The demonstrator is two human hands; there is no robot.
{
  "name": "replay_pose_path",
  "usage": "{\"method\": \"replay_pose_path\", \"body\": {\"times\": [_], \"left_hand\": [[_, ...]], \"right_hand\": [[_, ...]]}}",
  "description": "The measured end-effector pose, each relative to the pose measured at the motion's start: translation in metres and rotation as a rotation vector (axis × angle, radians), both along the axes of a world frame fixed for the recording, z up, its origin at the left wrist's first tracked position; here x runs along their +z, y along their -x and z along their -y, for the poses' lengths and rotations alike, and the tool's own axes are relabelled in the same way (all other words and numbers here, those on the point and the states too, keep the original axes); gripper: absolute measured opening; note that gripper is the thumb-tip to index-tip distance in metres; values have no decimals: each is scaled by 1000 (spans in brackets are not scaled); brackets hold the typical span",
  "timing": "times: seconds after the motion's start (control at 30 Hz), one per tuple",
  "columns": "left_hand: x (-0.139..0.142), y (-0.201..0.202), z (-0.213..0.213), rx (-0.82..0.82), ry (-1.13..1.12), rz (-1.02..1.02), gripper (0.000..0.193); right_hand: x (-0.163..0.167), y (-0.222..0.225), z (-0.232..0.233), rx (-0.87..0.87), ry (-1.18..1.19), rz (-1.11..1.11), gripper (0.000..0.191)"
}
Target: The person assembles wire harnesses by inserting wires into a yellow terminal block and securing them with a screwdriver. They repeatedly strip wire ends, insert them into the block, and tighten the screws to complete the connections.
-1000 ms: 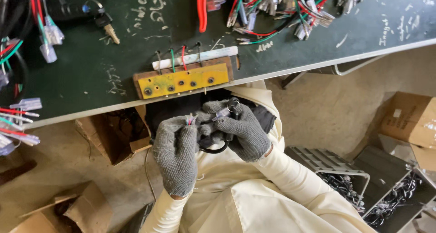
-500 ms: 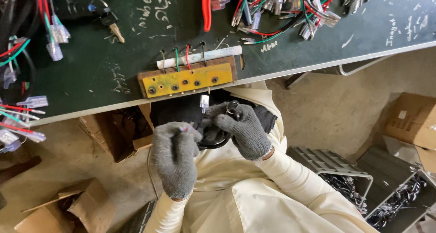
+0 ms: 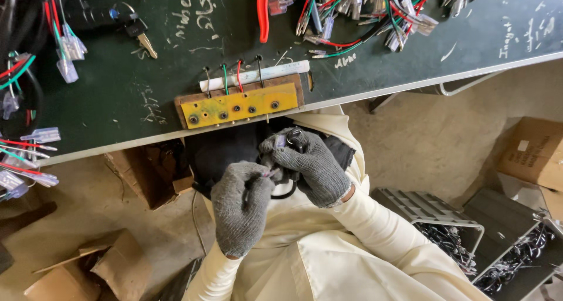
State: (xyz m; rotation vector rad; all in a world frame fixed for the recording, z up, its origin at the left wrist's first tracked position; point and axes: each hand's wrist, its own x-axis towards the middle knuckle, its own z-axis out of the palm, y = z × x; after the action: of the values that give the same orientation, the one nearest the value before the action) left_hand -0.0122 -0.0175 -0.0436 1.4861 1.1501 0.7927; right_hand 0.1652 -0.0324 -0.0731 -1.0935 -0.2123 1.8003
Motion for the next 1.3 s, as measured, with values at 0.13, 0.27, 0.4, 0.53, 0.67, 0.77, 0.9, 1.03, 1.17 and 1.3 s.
{"method": "replay_pose_path", "body": {"times": [0.13,0.27,0.4,0.53,0.67,0.77,0.9,1.03,1.17,1.3], "left_hand": [[-3,-5,0,49,-16,78,8],[-3,-11,-3,48,-28,-12,9],[-2,-14,-5,74,-30,63,9],[-1,-14,-5,105,89,77,7],[-2,-14,-4,119,-13,53,8],[-4,-16,-3,165,119,81,8],[-7,-20,-1,220,117,57,7],[-12,-22,-6,308,-68,39,6],[-14,-19,-15,377,-74,-86,7],[-15,-16,-22,379,-138,-178,4]], "right_hand": [[5,3,-4,-22,11,164,27],[7,6,-14,-57,114,320,24],[8,5,-18,-104,105,267,18],[6,5,-18,-100,44,300,16],[6,4,-17,-59,29,333,15],[7,2,-18,-66,-13,384,14],[9,3,-22,-95,36,392,12],[10,4,-25,-30,-78,762,16],[10,5,-30,-68,-262,928,14],[12,3,-33,-31,-284,965,15]]}}
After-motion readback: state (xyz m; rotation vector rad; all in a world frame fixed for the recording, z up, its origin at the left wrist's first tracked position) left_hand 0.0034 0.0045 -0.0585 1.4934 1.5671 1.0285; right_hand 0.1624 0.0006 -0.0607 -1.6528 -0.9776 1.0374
